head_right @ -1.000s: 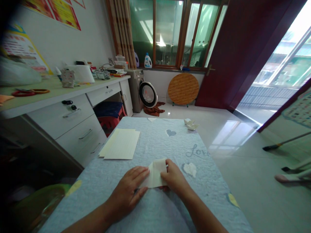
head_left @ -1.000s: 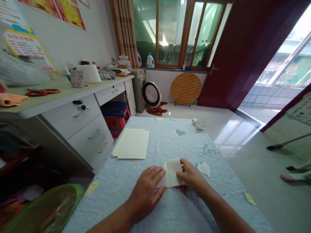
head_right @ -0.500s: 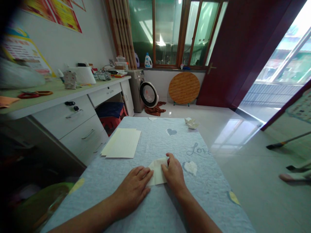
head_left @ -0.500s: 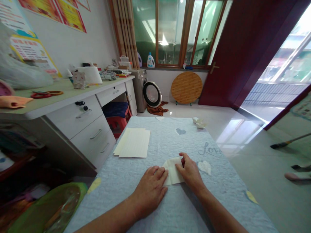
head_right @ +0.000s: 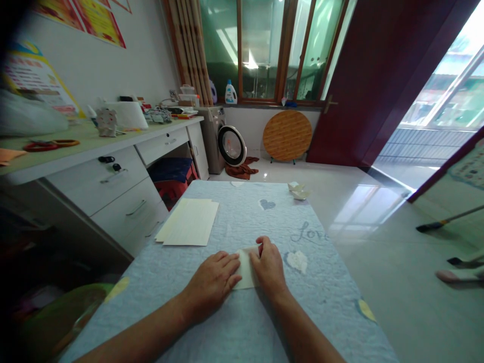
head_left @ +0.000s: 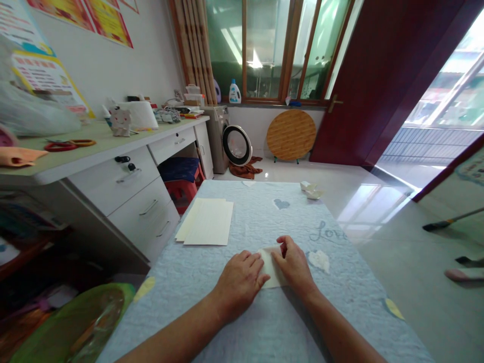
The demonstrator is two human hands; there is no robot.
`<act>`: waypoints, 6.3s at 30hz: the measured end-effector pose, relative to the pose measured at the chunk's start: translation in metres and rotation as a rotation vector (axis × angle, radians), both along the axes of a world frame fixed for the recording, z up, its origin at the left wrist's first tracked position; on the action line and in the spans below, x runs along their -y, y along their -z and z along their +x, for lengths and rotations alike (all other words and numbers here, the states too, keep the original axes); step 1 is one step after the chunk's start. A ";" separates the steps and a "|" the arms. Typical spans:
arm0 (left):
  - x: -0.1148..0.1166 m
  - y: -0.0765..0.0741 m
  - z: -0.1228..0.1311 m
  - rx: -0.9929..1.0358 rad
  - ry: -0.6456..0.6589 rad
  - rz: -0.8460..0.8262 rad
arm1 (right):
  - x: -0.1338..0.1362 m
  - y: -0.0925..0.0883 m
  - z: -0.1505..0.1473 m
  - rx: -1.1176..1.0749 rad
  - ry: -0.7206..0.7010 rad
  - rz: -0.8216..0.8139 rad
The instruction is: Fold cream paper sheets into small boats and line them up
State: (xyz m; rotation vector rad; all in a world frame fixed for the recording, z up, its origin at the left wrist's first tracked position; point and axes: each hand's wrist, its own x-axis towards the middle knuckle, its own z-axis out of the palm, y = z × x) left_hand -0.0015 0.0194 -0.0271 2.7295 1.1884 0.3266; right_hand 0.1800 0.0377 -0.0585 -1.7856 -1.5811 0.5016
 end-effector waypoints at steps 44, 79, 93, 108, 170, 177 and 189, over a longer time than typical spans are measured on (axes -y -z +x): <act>-0.003 0.020 -0.009 0.164 0.012 0.011 | 0.031 -0.017 -0.005 0.371 -0.606 0.297; 0.004 0.023 -0.010 -0.013 0.149 0.199 | 0.030 -0.017 0.005 0.411 -0.556 0.294; 0.009 0.024 -0.013 0.026 0.205 0.248 | 0.035 -0.031 0.004 0.312 -0.591 0.214; 0.010 0.024 -0.012 0.036 0.204 0.156 | 0.035 -0.035 -0.005 0.406 -0.651 0.043; -0.001 0.012 -0.023 0.285 0.076 -0.094 | 0.039 -0.046 0.029 0.323 -0.679 -0.028; 0.001 0.015 -0.024 0.283 0.069 -0.106 | 0.039 -0.044 0.024 0.312 -0.670 0.003; 0.006 0.013 -0.019 0.214 0.136 0.055 | 0.040 -0.042 0.019 0.369 -0.696 0.014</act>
